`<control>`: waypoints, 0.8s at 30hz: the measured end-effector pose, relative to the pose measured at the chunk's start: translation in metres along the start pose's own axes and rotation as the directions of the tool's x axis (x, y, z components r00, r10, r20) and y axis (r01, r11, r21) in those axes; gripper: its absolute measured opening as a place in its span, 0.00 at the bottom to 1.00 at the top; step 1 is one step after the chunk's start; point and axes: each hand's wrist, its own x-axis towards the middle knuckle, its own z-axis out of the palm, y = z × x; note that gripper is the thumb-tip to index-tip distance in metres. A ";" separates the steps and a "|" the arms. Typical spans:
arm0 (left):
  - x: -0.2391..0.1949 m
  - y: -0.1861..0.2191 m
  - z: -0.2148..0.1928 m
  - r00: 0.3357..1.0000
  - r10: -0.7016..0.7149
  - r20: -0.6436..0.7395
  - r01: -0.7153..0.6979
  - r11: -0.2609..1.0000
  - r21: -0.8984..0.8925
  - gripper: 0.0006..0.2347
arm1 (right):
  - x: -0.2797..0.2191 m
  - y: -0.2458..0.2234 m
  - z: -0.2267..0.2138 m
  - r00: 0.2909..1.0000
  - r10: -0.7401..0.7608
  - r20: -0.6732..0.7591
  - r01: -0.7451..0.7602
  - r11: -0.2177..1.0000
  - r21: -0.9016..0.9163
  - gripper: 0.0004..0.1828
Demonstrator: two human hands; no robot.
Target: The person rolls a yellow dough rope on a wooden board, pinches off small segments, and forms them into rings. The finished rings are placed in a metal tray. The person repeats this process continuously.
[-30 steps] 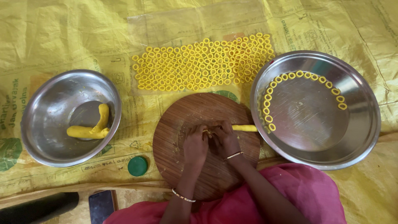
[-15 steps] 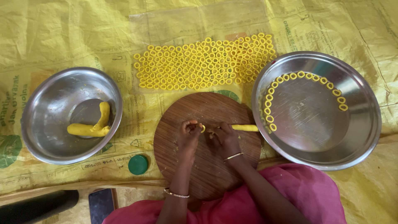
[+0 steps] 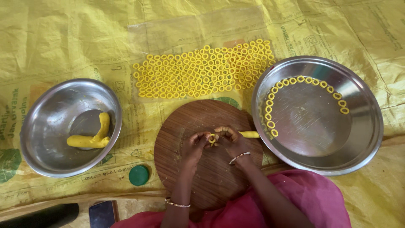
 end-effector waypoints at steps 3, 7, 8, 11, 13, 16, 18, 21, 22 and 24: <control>0.002 -0.003 -0.002 0.997 0.043 0.069 -0.034 0.991 -0.128 0.13 | -0.002 -0.009 0.002 0.999 0.031 0.018 -0.032 0.998 0.051 0.16; 0.002 -0.002 -0.003 0.993 0.041 0.113 -0.023 0.987 -0.157 0.12 | -0.006 -0.023 0.006 0.999 0.046 0.017 -0.047 0.998 0.039 0.16; 0.002 -0.001 -0.004 0.992 0.042 0.119 -0.024 0.989 -0.146 0.12 | -0.007 -0.026 0.007 0.999 0.048 0.020 -0.049 0.998 0.033 0.16; -0.001 0.004 -0.002 0.995 0.008 0.096 0.000 0.996 -0.091 0.11 | -0.009 -0.032 0.009 0.999 0.048 0.025 -0.049 0.998 0.034 0.17; -0.003 0.009 -0.001 0.997 -0.034 0.074 0.040 0.997 -0.073 0.09 | -0.009 -0.035 0.010 0.997 0.066 0.028 -0.067 0.996 0.065 0.16; -0.009 0.018 0.000 0.994 -0.081 0.070 0.088 0.990 -0.107 0.09 | -0.009 -0.037 0.010 0.994 0.107 0.036 -0.111 0.984 0.137 0.16; -0.012 0.023 0.000 0.994 -0.066 0.084 0.079 0.985 -0.156 0.10 | -0.009 -0.038 0.010 0.993 0.114 0.042 -0.119 0.978 0.171 0.16; -0.014 0.031 0.001 0.996 -0.027 0.081 0.039 0.988 -0.148 0.15 | -0.010 -0.038 0.010 0.994 0.101 0.049 -0.108 0.980 0.170 0.16; -0.015 0.033 0.001 0.996 -0.024 0.085 0.034 0.991 -0.128 0.15 | -0.010 -0.037 0.009 0.993 0.102 0.051 -0.109 0.980 0.167 0.16; -0.015 0.033 0.000 0.996 -0.016 0.092 0.024 0.996 -0.086 0.17 | -0.010 -0.036 0.008 0.993 0.103 0.057 -0.111 0.981 0.162 0.16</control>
